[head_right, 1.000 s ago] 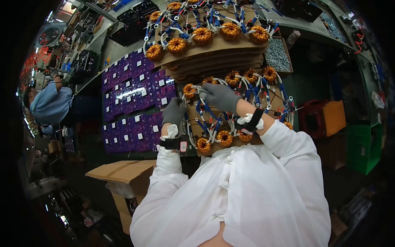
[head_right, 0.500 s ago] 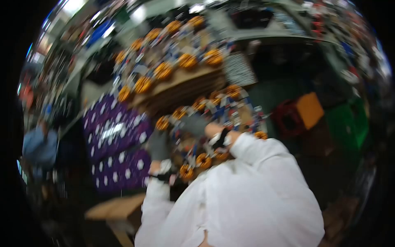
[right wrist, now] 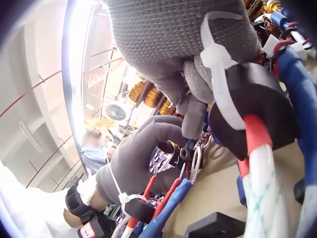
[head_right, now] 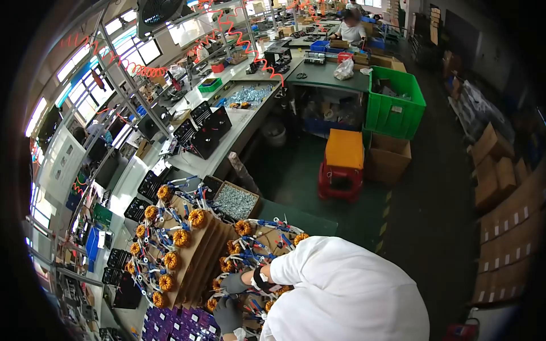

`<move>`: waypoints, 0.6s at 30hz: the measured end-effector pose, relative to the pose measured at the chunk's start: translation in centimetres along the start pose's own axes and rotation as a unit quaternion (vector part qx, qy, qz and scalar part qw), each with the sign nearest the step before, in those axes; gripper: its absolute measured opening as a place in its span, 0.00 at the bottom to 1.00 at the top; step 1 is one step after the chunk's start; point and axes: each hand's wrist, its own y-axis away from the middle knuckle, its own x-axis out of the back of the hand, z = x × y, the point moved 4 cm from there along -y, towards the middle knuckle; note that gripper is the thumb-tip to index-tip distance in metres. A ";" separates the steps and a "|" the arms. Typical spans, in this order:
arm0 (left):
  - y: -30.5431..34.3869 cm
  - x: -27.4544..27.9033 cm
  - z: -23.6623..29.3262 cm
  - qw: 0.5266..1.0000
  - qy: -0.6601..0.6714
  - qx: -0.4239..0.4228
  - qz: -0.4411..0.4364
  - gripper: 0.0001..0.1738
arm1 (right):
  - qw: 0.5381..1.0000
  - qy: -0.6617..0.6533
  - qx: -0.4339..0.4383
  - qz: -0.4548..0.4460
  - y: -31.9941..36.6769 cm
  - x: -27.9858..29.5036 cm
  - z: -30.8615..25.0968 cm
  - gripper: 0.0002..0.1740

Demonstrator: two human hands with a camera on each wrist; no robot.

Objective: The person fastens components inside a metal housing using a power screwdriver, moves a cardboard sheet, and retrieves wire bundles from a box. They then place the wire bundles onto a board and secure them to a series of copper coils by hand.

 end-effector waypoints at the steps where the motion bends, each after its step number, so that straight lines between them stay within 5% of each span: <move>1: 0.2 0.0 0.1 1.000 0.006 -0.009 0.005 0.21 | 1.000 0.000 -0.002 0.000 0.2 0.0 -0.1 0.19; 12: -0.2 2.3 2.0 0.999 0.003 -0.018 0.032 0.18 | 0.998 -0.041 -0.011 -0.038 -0.1 -0.5 0.0 0.19; 14: -0.6 2.1 -0.3 0.949 0.279 0.146 -0.007 0.10 | 0.999 -0.004 0.011 0.031 -1.2 -1.0 1.0 0.17; 15: -0.9 2.5 -0.8 0.947 0.303 0.079 0.068 0.07 | 0.999 -0.028 0.021 0.019 -1.5 -1.1 1.3 0.16; 18: -0.4 0.2 -3.4 0.876 0.447 0.173 0.050 0.11 | 0.997 -0.064 0.033 -0.014 -2.1 -1.5 1.9 0.15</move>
